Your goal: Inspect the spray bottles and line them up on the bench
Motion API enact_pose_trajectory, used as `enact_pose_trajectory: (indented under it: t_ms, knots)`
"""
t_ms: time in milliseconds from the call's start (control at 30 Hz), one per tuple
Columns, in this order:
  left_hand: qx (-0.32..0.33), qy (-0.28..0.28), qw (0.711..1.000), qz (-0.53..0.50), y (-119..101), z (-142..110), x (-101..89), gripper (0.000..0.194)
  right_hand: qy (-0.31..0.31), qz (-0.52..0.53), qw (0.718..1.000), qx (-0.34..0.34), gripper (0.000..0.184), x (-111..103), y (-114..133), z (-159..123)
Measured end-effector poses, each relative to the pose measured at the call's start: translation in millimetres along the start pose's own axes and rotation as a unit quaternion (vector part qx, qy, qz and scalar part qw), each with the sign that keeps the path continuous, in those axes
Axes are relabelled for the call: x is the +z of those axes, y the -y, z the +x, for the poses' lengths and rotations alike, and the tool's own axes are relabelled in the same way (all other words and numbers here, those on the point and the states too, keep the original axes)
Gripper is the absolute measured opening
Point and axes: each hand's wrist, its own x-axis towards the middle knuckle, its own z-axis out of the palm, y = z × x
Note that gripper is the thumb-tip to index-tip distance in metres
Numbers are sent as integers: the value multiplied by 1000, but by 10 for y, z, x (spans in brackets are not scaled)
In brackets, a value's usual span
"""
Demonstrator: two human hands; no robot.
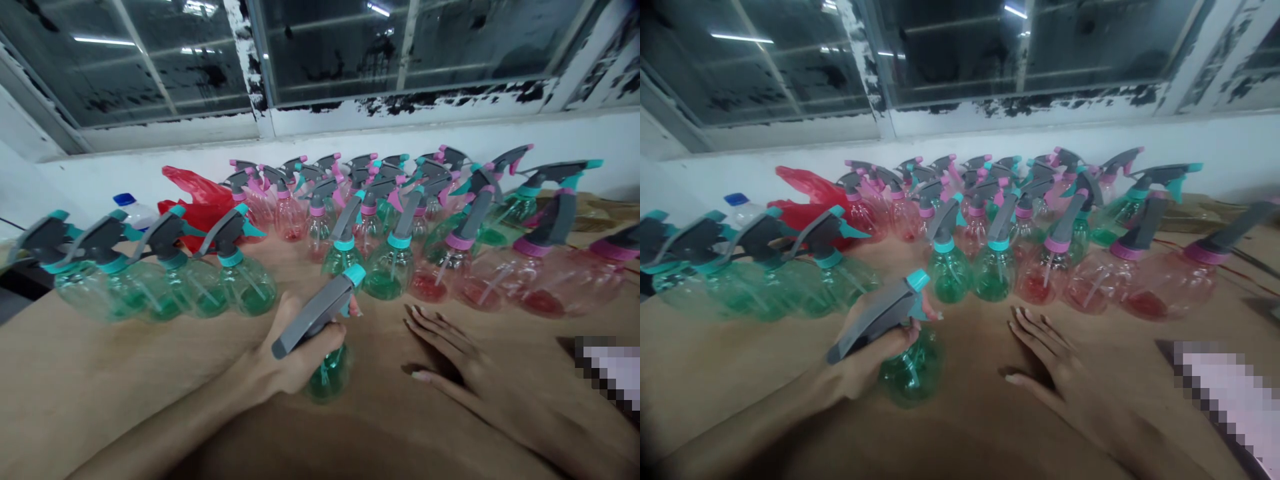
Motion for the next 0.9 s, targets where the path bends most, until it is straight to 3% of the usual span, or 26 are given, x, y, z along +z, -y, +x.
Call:
enact_pose_trajectory:
  t_ms: [233,400,633,900]
  knots:
    - [11,16,1000,-15,-63,17,-26,15,-8,14,1000,7,65,21,-13,-9]
    - [54,-36,998,-16,14,41,17,28,-2,13,1000,2,65,21,-22,-13]
    - [56,-52,997,4,81,28,82,10,3,6,1000,4,65,13,-26,-18]
    - [34,-53,998,18,45,14,78,18,8,2,1000,1,66,7,-24,-11]
